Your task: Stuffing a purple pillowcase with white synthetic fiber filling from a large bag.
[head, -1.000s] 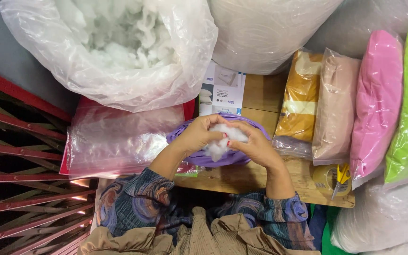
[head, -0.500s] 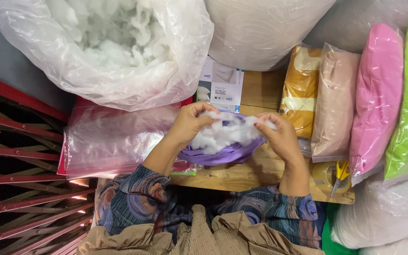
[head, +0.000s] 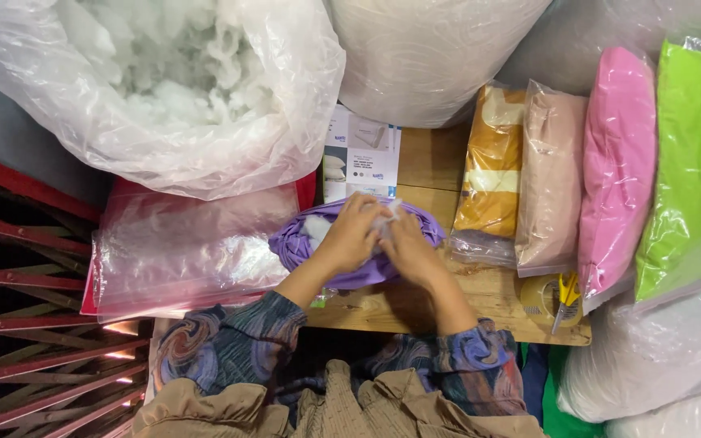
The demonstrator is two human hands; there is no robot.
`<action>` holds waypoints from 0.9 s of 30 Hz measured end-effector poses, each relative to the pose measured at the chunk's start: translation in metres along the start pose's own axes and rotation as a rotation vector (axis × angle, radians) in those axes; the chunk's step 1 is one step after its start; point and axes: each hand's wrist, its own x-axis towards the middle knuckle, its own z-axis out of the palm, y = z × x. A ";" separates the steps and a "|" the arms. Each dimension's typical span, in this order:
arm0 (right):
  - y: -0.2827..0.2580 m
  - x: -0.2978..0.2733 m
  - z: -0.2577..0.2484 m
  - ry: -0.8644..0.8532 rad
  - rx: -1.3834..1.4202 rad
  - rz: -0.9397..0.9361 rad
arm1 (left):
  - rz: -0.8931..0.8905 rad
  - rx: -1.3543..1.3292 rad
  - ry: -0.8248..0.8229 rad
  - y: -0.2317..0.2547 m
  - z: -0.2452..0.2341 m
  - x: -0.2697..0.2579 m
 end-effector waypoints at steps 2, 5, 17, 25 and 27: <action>-0.012 -0.006 0.004 -0.064 -0.084 0.036 | -0.008 0.206 -0.089 0.005 0.003 -0.003; -0.004 -0.008 0.016 -0.151 -0.232 0.052 | 0.005 0.457 -0.156 0.008 0.007 -0.010; 0.037 0.003 -0.003 0.001 -0.229 0.309 | -0.164 0.357 -0.030 -0.008 0.019 -0.013; -0.011 -0.005 -0.034 0.122 0.130 0.133 | 0.089 0.515 -0.240 -0.016 0.047 -0.016; -0.010 -0.006 -0.026 0.036 -0.018 0.037 | 0.190 0.590 -0.297 -0.013 0.050 -0.019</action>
